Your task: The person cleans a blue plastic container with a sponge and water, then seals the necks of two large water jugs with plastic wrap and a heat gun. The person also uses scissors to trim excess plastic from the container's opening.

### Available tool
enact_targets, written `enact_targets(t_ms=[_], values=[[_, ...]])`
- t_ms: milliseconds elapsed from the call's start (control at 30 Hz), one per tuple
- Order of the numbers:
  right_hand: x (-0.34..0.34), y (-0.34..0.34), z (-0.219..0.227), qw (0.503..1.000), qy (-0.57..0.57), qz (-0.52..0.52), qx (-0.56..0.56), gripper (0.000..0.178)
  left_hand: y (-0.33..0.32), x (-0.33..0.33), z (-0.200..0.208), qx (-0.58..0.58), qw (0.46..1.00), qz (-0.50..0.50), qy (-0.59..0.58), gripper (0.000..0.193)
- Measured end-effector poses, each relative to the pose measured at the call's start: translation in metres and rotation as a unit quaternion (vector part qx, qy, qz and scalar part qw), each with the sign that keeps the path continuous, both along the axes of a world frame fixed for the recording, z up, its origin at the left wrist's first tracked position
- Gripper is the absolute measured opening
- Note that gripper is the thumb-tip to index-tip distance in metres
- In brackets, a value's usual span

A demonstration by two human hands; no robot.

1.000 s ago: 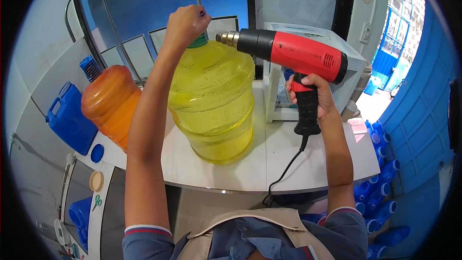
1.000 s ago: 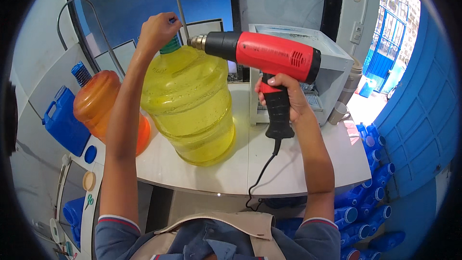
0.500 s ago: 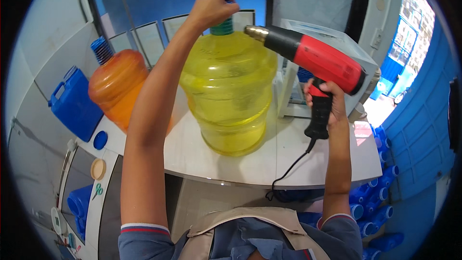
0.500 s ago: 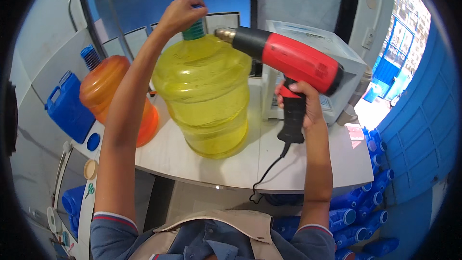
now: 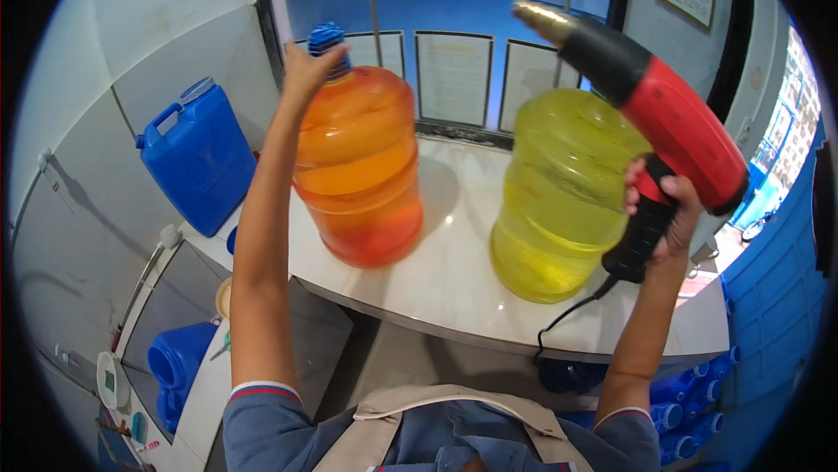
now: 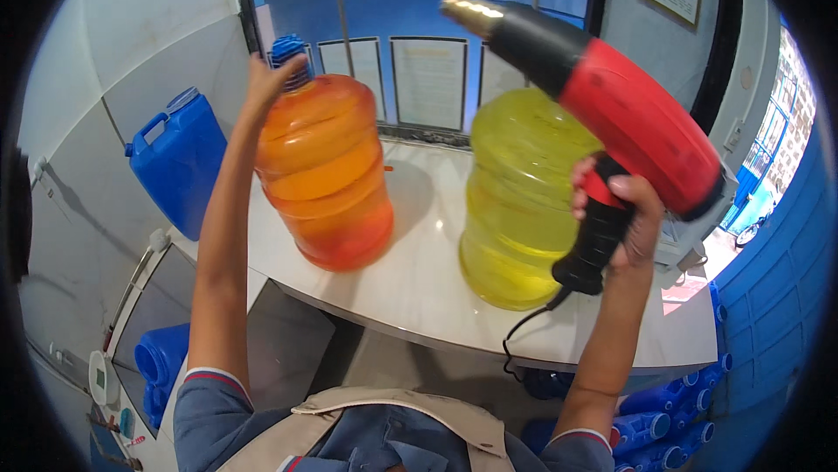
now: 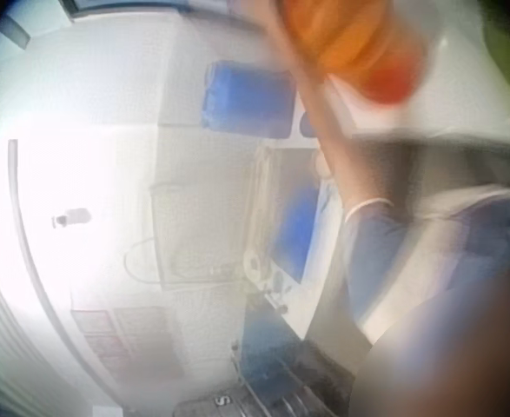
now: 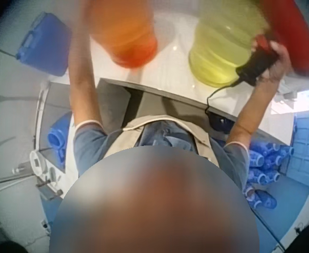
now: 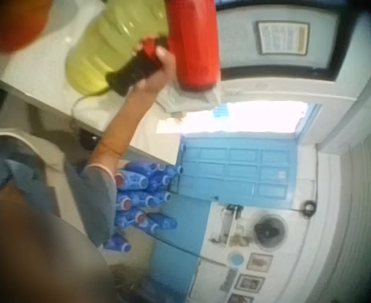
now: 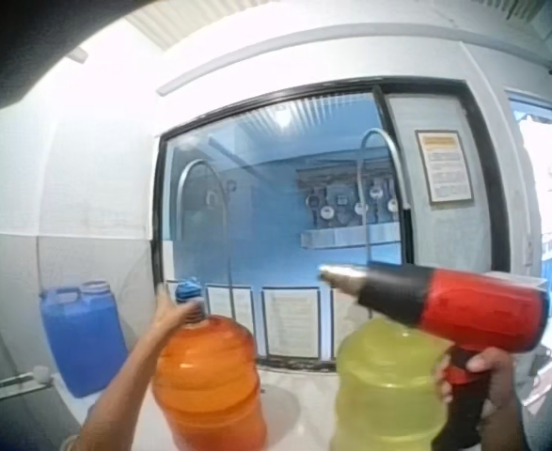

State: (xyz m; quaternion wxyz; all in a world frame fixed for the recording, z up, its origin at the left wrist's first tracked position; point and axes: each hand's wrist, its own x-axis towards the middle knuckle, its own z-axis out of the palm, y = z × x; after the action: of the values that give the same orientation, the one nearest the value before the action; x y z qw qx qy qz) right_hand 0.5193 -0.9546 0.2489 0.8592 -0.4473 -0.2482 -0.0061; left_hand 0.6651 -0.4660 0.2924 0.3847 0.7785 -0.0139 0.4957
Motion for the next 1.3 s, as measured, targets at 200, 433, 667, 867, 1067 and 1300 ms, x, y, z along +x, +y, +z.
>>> enact_targets(t_ms=[200,433,667,867,1067,1300], values=[[0.033,0.139,0.04,0.991,0.006,0.08,-0.105,0.029,0.021,0.027,-0.013,-0.091,0.98,-0.133,0.114,0.046],[0.036,0.203,0.077,0.98,0.011,0.02,-0.195,0.026,0.009,0.023,-0.016,0.013,0.997,0.027,0.075,0.051],[0.036,0.215,0.089,0.972,0.019,-0.016,-0.235,0.027,-0.002,-0.004,-0.005,-0.053,0.992,-0.035,0.11,0.06],[0.044,0.221,0.093,0.979,0.027,-0.006,-0.203,0.027,0.032,0.008,-0.007,-0.089,0.95,-0.265,0.139,0.046],[0.054,0.21,0.088,0.98,0.053,-0.014,-0.19,0.03,0.048,-0.007,0.007,-0.08,0.89,-0.393,0.215,0.042],[0.067,0.202,0.068,0.985,0.09,0.014,-0.144,0.029,0.059,0.001,0.008,-0.057,0.879,-0.405,0.246,0.056]])
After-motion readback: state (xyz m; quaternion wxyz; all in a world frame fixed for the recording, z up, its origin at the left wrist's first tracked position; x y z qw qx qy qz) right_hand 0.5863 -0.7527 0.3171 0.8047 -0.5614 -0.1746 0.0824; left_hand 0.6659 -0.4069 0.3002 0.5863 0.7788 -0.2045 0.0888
